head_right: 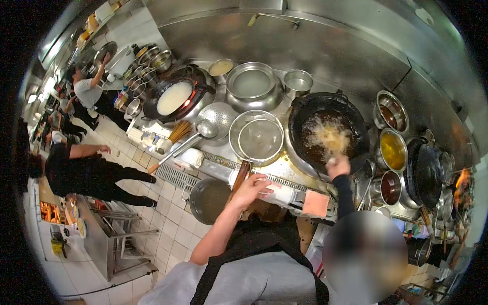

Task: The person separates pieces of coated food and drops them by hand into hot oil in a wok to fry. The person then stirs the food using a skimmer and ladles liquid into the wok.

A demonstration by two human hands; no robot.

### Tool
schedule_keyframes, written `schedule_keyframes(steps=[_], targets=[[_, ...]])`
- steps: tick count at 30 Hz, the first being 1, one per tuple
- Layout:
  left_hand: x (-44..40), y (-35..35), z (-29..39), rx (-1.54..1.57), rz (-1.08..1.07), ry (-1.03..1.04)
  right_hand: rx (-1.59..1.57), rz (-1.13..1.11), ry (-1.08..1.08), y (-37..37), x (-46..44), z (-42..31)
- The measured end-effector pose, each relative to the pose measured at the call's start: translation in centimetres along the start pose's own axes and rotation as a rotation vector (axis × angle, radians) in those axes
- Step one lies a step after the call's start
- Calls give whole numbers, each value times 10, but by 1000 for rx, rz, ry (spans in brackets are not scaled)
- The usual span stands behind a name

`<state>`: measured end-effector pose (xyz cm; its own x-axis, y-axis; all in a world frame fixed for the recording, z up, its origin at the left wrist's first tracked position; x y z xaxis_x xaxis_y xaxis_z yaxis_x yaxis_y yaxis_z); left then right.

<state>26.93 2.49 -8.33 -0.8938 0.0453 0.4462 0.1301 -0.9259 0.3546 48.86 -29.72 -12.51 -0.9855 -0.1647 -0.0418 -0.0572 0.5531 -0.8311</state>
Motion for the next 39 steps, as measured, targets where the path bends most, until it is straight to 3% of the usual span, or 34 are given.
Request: schedule_keyframes(steps=[2, 3, 4, 5, 6, 7, 9, 12, 15, 17, 19, 21, 23, 25, 26, 28, 30, 33, 34, 37, 39], targets=[[19, -26, 7, 46, 22, 17, 226, -125, 61, -43, -49, 20], [26, -41, 11, 74, 57, 24, 262, 12, 25, -70, -67, 21], [35, -54, 10, 104, 91, 26, 20, 147, -120, -104, -76, 8], [42, -66, 9, 136, 129, 29, -90, 189, -134, -144, -76, -31], [49, -79, 6, 167, 166, 26, -273, 200, -244, -169, -84, -51], [57, -91, 5, 176, 190, 29, -428, 144, -122, -196, -66, -119], [66, -109, 5, 193, 227, 33, -519, 111, -286, -219, -53, -202], [78, -121, 11, 214, 295, -6, 0, 59, -679, -217, -31, -335], [76, -135, 9, 245, 337, -12, 316, -155, -1032, -160, -7, -415], [70, -144, 5, 268, 361, -11, 427, -398, -1239, -100, -3, -412], [61, -149, 7, 293, 406, 0, 508, -863, -1261, -47, -4, -401], [50, -158, 9, 296, 445, -10, 673, -1124, -1266, 8, -33, -393], [31, -165, 14, 301, 468, -52, 531, -1133, -1280, 98, -104, -372], [15, -172, 18, 284, 495, -99, 506, -1005, -1146, 157, -192, -374], [4, -175, 24, 268, 508, -106, 341, -683, -1120, 205, -241, -350], [-18, -182, 37, 226, 517, -113, 599, -489, -973, 257, -325, -333], [-41, -187, 60, 191, 516, -111, 492, -161, -836, 307, -394, -309], [-85, -199, 85, 182, 489, -108, 57, -257, -291, 402, -461, -272], [-103, -203, 96, 168, 494, -129, -72, -152, -60, 409, -453, -278], [-172, -224, 119, 200, 493, -55, 483, -562, -716, 416, -438, -315], [-230, -243, 142, 185, 412, 6, 373, -591, -730, 363, -400, -359]])
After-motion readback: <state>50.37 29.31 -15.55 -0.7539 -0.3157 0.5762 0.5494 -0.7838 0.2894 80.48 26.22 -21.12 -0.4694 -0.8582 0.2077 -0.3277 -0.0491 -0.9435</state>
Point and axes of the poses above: each hand's wrist, its own x-axis away from the middle knuckle, its own y-axis out of the palm, z = x × y, the point moved 3 cm from there along -x, towards the middle knuckle, and after that the axes turned 4 degrees about -z, right-handed, at the moved point
